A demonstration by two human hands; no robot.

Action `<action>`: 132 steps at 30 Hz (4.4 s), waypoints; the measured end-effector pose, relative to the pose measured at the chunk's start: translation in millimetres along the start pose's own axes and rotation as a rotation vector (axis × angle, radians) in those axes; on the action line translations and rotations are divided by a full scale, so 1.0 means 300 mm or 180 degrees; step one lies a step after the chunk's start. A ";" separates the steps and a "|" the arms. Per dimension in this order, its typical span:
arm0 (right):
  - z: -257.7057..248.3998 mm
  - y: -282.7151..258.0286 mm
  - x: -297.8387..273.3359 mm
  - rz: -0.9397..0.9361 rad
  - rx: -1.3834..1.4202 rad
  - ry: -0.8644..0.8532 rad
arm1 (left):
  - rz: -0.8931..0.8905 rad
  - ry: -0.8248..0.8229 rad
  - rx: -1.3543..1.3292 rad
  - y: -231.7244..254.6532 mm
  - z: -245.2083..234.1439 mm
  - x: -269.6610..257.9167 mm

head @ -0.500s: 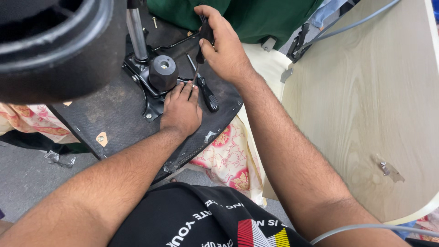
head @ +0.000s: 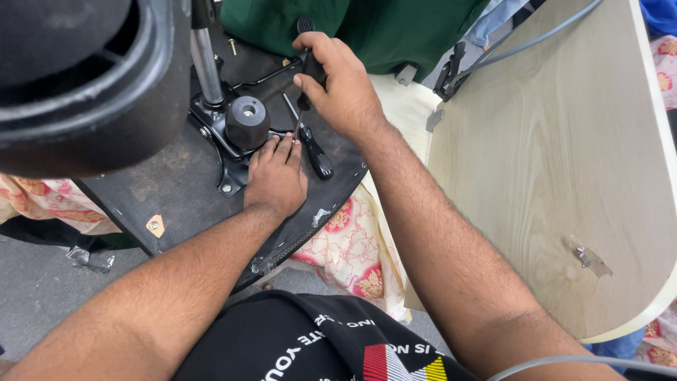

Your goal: The person uses a screwdriver to tighten screws on the underside of an office chair base, securing the central column and mounting plate. They work methodically around the base, adjusting the screwdriver and repositioning their hands to reach different fasteners.

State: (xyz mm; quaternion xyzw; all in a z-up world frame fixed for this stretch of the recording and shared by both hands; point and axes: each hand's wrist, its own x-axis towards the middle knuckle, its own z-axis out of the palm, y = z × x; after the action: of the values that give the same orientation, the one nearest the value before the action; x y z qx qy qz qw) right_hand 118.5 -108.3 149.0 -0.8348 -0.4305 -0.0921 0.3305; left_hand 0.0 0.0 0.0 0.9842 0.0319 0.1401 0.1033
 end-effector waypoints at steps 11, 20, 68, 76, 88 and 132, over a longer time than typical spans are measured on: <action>-0.054 -0.026 0.041 -0.0038 -0.0166 -0.0583 | 0.0016 0.0111 0.0190 -0.004 0.015 -0.001; -0.089 -0.068 0.065 0.0615 -0.0567 -0.0627 | -0.0056 0.0025 0.0068 0.006 -0.004 -0.002; -0.078 -0.063 0.038 0.1620 -0.1454 -0.0351 | -0.0023 0.0057 0.0073 -0.004 0.027 -0.002; -0.064 -0.137 -0.038 0.1968 -0.1271 -0.0106 | 0.0132 -0.0253 0.0096 -0.038 0.024 0.000; -0.021 -0.412 -0.198 0.2384 -0.1394 0.0575 | 0.1071 -0.1396 -0.0083 -0.211 -0.161 -0.066; 0.485 -0.702 0.225 0.0865 0.0750 0.1538 | 0.0294 0.0388 -0.1574 -0.942 -0.278 0.150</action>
State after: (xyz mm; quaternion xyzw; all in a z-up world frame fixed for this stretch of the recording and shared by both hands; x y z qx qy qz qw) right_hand -23.4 114.6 166.9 -0.7946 -0.2314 -0.1925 0.5273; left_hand 9.9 296.4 30.5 0.9192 -0.0421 0.2073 0.3321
